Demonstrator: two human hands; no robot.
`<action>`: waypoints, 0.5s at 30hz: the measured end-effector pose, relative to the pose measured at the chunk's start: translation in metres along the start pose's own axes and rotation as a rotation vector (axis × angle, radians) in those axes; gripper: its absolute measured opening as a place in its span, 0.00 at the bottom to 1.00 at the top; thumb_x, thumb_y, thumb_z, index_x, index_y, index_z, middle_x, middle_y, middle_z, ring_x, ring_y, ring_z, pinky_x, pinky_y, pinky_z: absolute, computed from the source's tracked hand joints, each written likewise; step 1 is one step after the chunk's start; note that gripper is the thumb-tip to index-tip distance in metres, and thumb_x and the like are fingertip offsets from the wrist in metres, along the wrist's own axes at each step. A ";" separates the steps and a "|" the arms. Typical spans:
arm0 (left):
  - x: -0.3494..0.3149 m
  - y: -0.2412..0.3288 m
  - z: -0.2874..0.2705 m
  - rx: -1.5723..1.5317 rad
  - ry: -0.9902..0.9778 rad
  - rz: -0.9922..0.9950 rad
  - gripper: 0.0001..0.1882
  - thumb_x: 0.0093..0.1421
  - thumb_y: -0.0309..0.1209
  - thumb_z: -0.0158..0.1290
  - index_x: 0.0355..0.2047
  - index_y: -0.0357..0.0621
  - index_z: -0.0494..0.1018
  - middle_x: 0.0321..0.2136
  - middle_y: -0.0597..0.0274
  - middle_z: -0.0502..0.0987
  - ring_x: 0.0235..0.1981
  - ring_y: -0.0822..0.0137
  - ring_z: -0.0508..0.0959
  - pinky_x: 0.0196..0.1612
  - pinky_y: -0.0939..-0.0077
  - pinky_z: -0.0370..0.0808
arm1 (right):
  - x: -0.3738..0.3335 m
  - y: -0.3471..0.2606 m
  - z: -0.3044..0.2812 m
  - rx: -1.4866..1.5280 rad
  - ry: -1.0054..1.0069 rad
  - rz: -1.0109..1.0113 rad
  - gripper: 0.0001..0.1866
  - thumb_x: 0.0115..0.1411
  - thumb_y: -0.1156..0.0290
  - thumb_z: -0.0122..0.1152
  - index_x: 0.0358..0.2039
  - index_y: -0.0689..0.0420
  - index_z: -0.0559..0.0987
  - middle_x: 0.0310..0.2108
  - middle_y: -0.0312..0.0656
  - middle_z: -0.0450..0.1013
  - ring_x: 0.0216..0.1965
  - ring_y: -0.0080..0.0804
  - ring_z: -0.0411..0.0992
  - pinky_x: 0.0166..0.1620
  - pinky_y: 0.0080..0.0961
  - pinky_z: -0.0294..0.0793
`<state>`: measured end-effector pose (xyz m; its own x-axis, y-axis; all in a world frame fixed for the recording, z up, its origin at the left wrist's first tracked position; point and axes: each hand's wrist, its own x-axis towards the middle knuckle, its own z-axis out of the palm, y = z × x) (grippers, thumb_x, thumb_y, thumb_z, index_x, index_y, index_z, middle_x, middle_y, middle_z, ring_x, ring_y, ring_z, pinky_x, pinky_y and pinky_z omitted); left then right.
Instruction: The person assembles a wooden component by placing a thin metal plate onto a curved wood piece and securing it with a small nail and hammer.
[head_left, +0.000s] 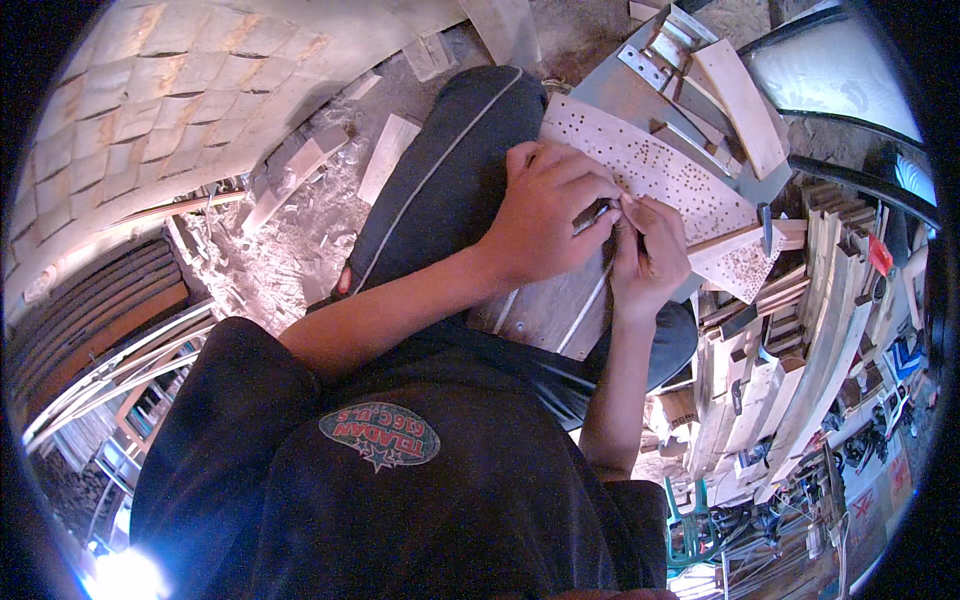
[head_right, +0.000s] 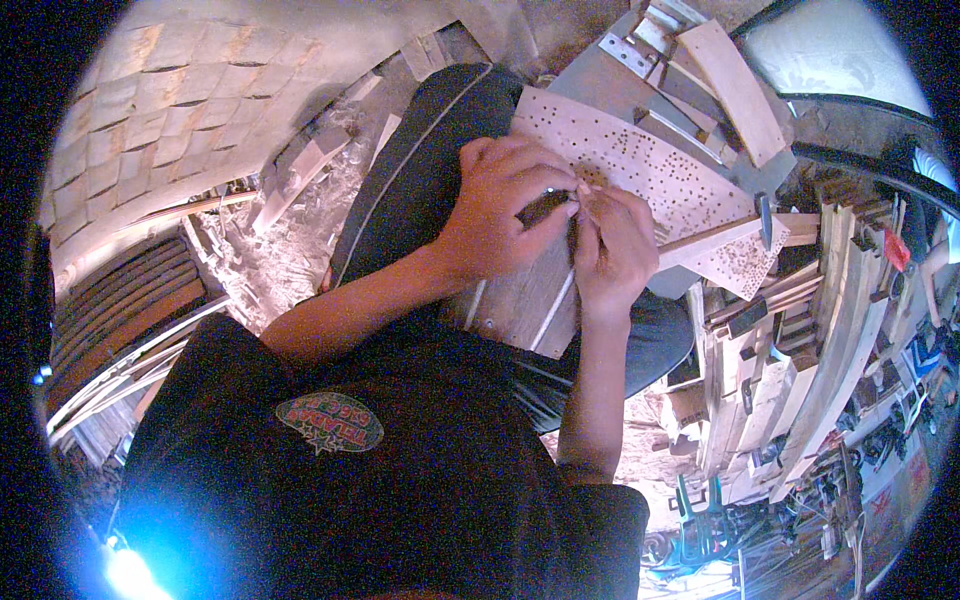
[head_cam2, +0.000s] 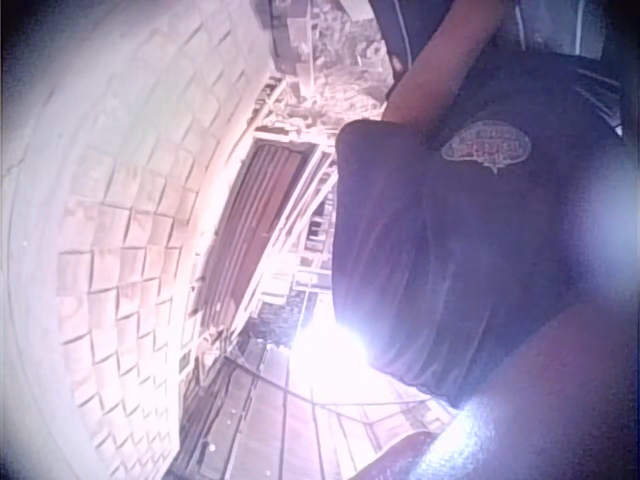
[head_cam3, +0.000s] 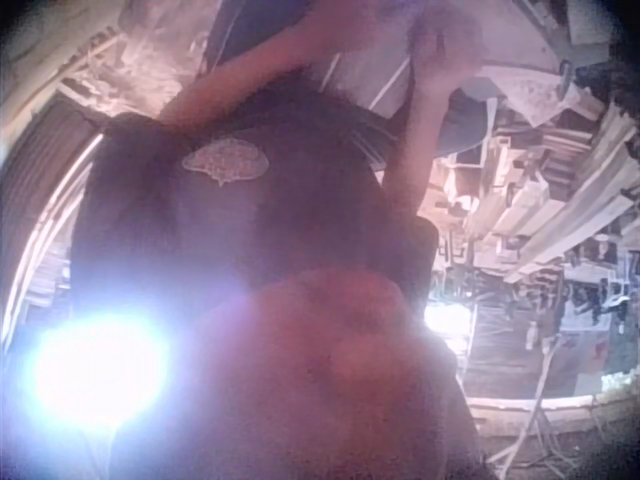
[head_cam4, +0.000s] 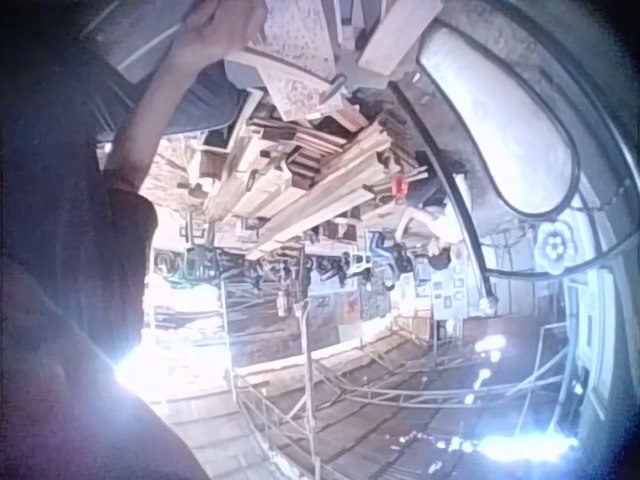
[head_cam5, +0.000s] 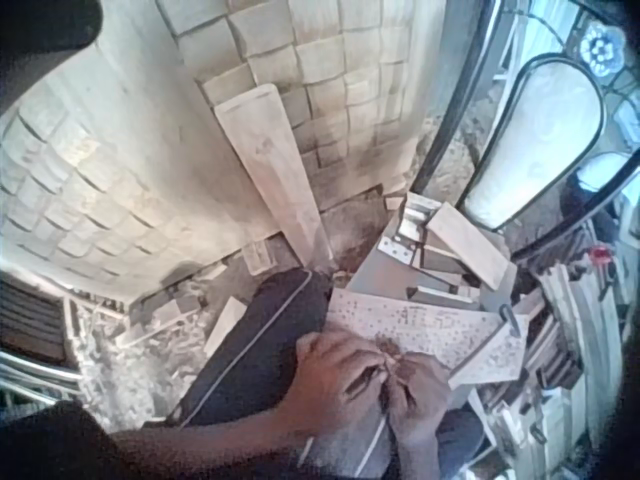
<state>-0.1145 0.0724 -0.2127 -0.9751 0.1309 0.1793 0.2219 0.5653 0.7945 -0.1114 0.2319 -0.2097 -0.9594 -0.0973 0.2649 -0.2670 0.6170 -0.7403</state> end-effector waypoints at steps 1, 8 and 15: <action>0.000 0.001 0.000 0.005 0.006 0.004 0.13 0.49 0.32 0.64 0.37 0.51 0.79 0.39 0.67 0.80 0.48 0.61 0.75 0.55 0.59 0.59 | -0.001 0.001 0.000 0.000 0.002 0.000 0.10 0.48 0.84 0.68 0.34 0.62 0.84 0.33 0.47 0.80 0.38 0.43 0.79 0.45 0.34 0.79; 0.005 0.001 -0.001 -0.002 -0.020 -0.032 0.07 0.53 0.36 0.64 0.33 0.53 0.82 0.35 0.69 0.81 0.44 0.64 0.77 0.54 0.62 0.60 | -0.013 0.010 0.006 0.155 0.043 0.264 0.12 0.52 0.80 0.71 0.38 0.62 0.79 0.35 0.48 0.78 0.37 0.42 0.79 0.42 0.32 0.78; 0.009 -0.005 0.001 -0.016 -0.043 -0.007 0.04 0.56 0.36 0.60 0.30 0.55 0.82 0.32 0.71 0.81 0.39 0.66 0.76 0.48 0.62 0.60 | -0.015 0.014 0.005 0.134 0.033 0.227 0.13 0.54 0.79 0.70 0.39 0.61 0.77 0.35 0.48 0.77 0.35 0.40 0.79 0.40 0.31 0.79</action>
<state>-0.1243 0.0714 -0.2159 -0.9755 0.1622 0.1486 0.2146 0.5532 0.8049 -0.1015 0.2381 -0.2271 -0.9932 0.0586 0.1005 -0.0566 0.5109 -0.8578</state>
